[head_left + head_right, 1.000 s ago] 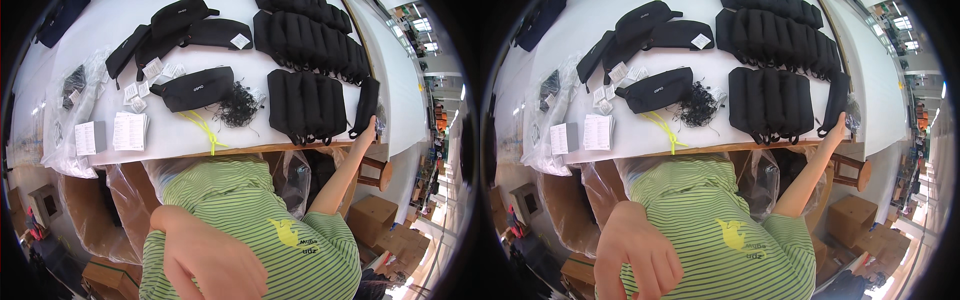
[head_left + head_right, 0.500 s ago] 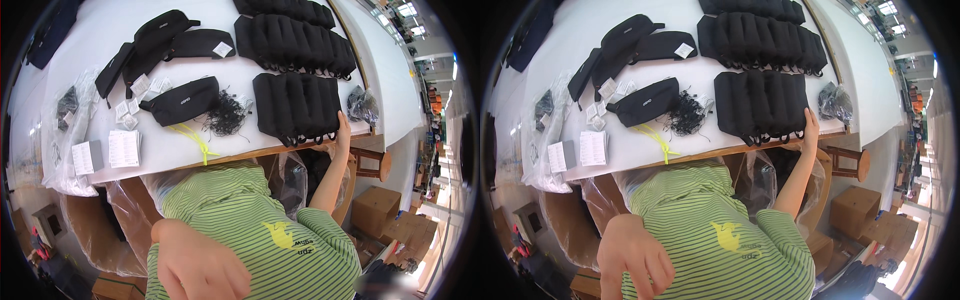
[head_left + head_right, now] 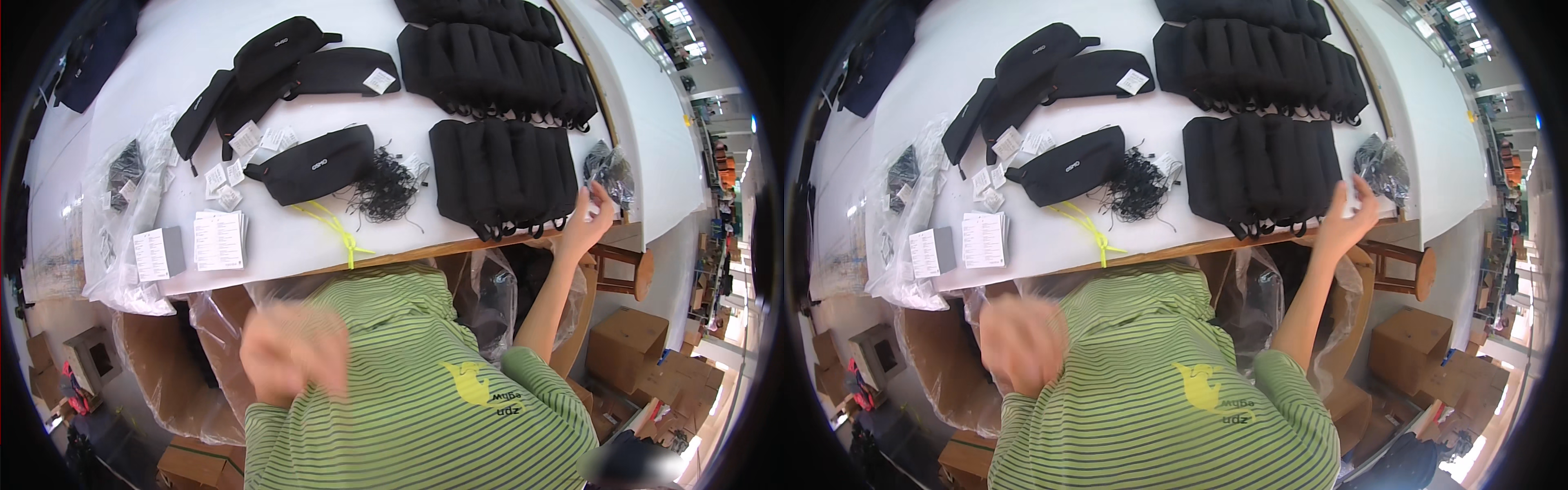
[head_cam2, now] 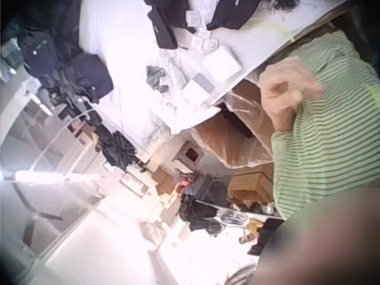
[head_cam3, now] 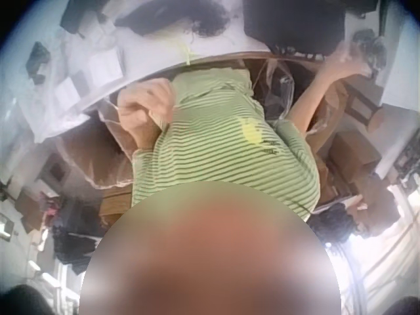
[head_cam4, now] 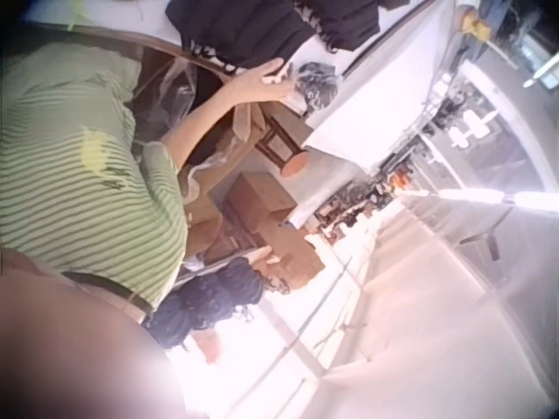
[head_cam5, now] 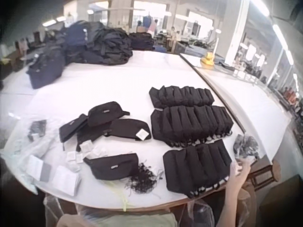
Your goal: The recorder is assembling small black bags by inserting instruction manuals and silica gel packets into them, then organizing them.
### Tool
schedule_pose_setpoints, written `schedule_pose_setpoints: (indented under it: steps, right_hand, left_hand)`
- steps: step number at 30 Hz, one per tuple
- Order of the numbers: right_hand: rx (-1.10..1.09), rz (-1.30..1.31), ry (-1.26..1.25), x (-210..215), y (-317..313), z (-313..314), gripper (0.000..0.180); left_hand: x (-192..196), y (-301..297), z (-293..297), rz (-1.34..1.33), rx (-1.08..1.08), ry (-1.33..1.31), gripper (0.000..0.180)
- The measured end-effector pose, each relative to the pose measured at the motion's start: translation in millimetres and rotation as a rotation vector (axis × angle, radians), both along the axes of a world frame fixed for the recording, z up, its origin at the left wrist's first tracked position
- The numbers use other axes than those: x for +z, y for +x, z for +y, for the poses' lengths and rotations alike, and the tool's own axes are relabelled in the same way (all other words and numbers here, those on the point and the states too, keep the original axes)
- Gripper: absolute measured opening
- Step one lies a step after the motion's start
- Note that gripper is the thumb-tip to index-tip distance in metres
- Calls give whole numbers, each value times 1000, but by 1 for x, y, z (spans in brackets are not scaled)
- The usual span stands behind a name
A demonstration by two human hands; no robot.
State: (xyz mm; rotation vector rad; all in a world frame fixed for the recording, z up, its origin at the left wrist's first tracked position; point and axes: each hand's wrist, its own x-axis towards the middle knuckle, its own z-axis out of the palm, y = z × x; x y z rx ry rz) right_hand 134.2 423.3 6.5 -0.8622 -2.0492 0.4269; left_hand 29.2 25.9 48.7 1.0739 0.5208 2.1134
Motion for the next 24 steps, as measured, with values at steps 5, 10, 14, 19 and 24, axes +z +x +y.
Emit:
schedule_pose_setpoints:
  steps: [5, 10, 14, 19, 24]
  right_hand:
    - [582, -335, -546, -37, -13, -142, 10]
    - [525, -590, -408, -80, -12, -159, 12]
    - [637, -481, -307, -89, -10, -155, 13]
    - [792, -206, -553, -46, -35, -148, 8]
    - [1058, 313, -974, 1, -85, -139, 7]
  left_hand:
    - [-39, -39, -57, 608, 1366, -1460, 40]
    - [-107, -59, -130, 734, 1469, -1827, 62]
    - [-129, -58, -140, 514, 1309, -1905, 74]
    - [-121, -51, -133, 745, 1499, -1858, 64]
    - [-101, -58, -129, 683, 1481, -1945, 44]
